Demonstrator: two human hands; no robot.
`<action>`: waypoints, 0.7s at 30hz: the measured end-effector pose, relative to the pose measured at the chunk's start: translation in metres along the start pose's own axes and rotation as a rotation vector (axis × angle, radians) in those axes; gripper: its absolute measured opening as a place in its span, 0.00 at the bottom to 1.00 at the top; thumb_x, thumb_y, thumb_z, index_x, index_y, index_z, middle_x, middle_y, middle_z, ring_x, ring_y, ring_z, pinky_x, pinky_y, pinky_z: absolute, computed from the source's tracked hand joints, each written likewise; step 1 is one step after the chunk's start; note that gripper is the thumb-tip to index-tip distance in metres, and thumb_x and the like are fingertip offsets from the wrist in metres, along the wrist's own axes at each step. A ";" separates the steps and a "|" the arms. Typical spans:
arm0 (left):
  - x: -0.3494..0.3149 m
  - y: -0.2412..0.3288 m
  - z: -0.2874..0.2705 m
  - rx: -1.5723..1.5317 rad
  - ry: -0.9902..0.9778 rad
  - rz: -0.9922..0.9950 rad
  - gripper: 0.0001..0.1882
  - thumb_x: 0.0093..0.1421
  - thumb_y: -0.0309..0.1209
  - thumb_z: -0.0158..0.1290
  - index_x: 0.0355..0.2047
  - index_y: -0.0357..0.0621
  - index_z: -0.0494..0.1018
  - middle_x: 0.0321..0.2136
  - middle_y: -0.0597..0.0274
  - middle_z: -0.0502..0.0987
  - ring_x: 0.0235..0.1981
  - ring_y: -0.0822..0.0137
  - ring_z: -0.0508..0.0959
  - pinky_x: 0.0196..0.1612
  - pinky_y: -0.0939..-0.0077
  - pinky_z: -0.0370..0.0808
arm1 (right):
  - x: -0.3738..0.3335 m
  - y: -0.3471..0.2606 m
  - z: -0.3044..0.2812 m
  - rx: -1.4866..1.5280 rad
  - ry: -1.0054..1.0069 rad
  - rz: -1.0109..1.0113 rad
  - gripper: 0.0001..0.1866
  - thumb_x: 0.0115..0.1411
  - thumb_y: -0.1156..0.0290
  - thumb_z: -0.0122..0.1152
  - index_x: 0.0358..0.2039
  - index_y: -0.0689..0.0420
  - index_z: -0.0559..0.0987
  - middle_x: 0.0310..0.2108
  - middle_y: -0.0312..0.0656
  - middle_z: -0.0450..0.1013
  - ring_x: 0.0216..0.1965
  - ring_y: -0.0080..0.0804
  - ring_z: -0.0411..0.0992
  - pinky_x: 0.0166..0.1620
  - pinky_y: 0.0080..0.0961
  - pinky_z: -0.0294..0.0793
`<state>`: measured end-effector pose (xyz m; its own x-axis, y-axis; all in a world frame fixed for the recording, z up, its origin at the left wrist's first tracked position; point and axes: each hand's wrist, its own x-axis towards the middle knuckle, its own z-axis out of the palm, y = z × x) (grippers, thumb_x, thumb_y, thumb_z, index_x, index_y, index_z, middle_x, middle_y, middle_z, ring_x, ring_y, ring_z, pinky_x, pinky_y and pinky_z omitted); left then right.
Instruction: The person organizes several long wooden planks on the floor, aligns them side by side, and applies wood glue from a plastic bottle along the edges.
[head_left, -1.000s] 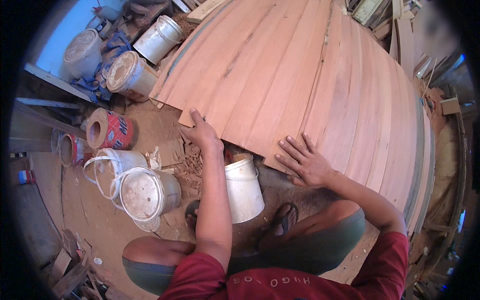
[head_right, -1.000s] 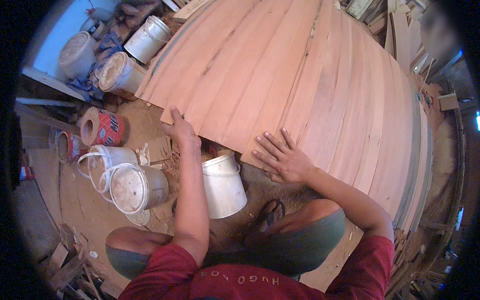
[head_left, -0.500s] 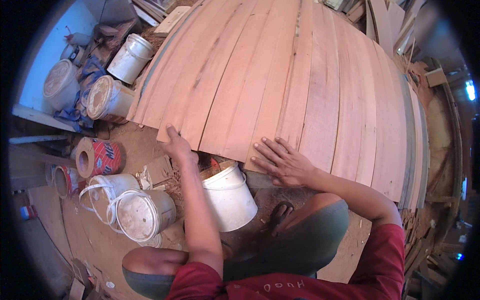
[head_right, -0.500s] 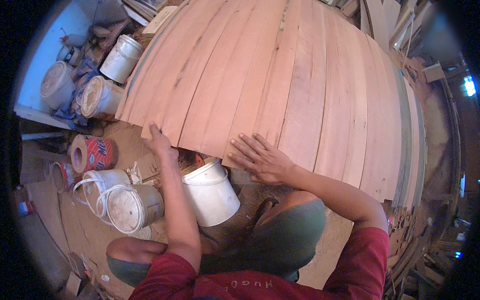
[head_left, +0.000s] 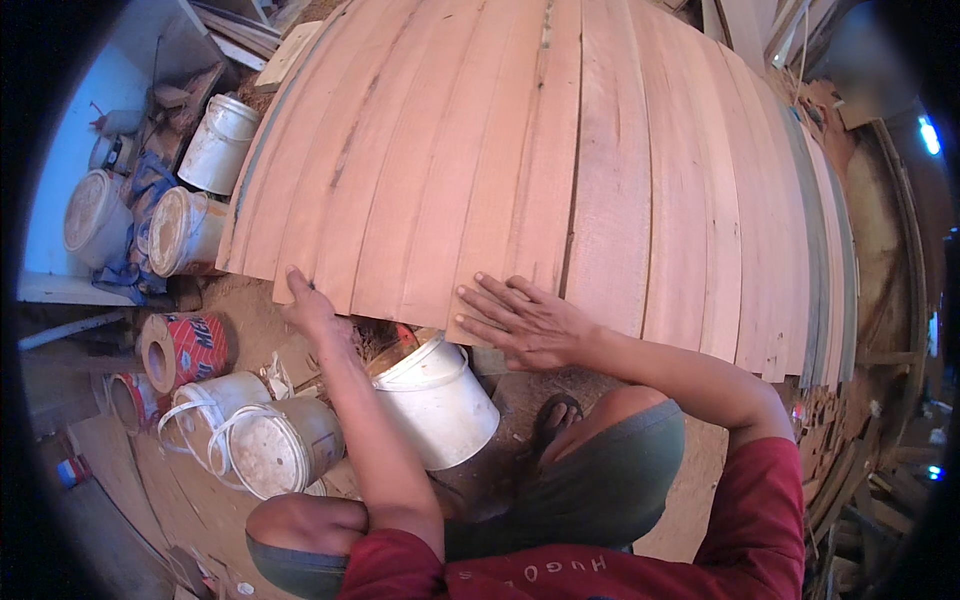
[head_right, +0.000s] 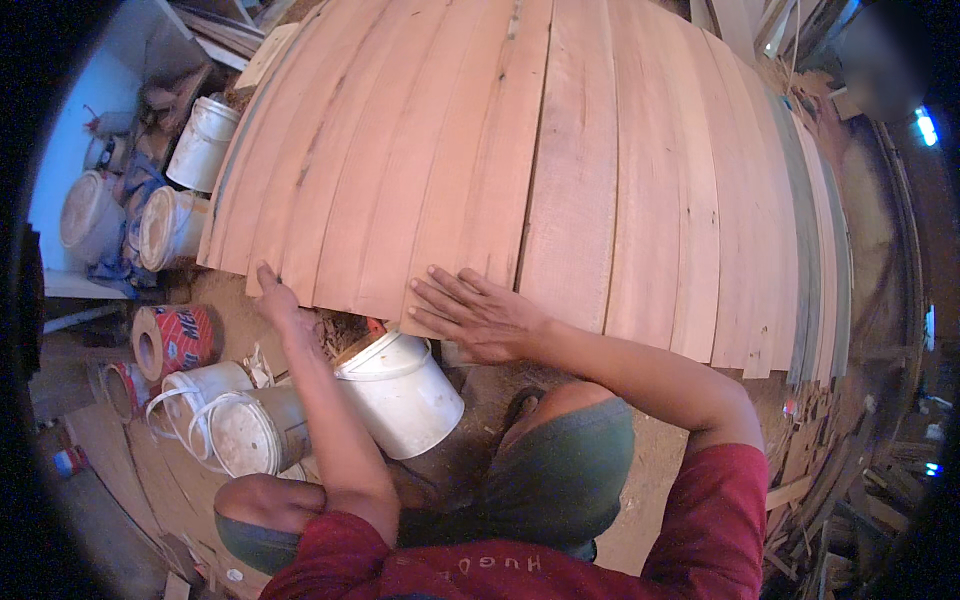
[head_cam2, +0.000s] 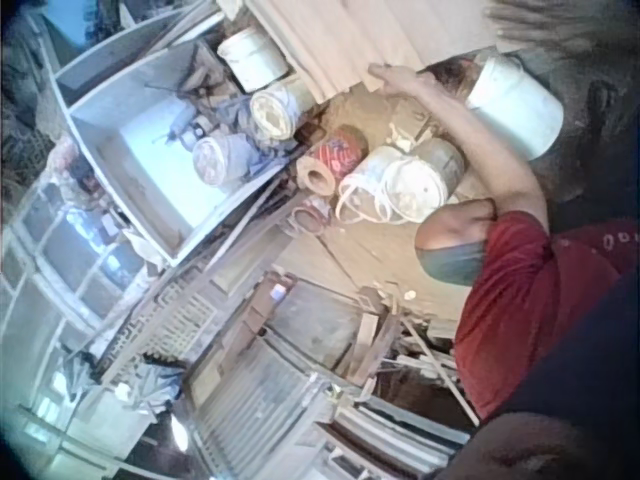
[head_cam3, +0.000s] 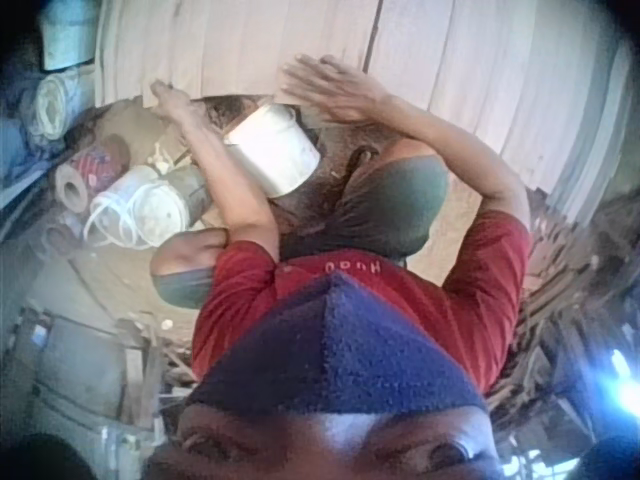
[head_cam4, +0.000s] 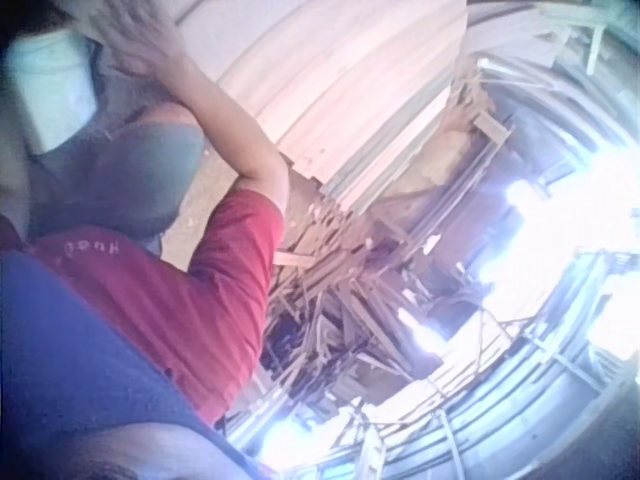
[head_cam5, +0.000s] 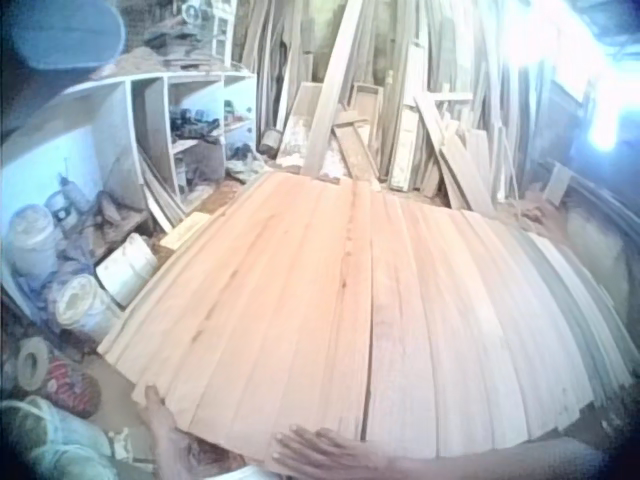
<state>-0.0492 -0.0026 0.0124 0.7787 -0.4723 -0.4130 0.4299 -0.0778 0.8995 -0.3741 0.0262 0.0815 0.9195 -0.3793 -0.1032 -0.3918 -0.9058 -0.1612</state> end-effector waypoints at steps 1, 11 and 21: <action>0.005 0.000 -0.001 0.015 -0.004 -0.013 0.33 0.67 0.44 0.54 0.61 0.26 0.63 0.55 0.45 0.73 0.48 0.54 0.79 0.48 0.58 0.79 | 0.001 0.000 0.003 0.006 0.025 -0.002 0.49 0.53 0.47 0.64 0.71 0.53 0.57 0.74 0.50 0.46 0.74 0.50 0.46 0.70 0.46 0.52; 0.023 0.003 0.001 0.110 -0.008 -0.053 0.32 0.68 0.49 0.50 0.56 0.28 0.68 0.50 0.47 0.77 0.45 0.53 0.81 0.45 0.52 0.80 | 0.011 -0.007 0.014 -0.046 0.165 0.036 0.44 0.56 0.51 0.60 0.70 0.55 0.60 0.73 0.50 0.50 0.73 0.51 0.50 0.68 0.43 0.54; 0.013 0.000 0.001 0.039 0.007 0.034 0.36 0.66 0.44 0.56 0.59 0.22 0.60 0.51 0.41 0.74 0.44 0.53 0.80 0.41 0.53 0.81 | -0.011 -0.003 -0.010 -0.090 0.060 0.005 0.43 0.59 0.47 0.56 0.71 0.53 0.58 0.74 0.49 0.49 0.72 0.49 0.52 0.68 0.53 0.53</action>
<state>-0.0392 -0.0097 0.0071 0.7960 -0.4691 -0.3826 0.3849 -0.0956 0.9180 -0.3823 0.0314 0.0931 0.9188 -0.3923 -0.0440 -0.3946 -0.9160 -0.0720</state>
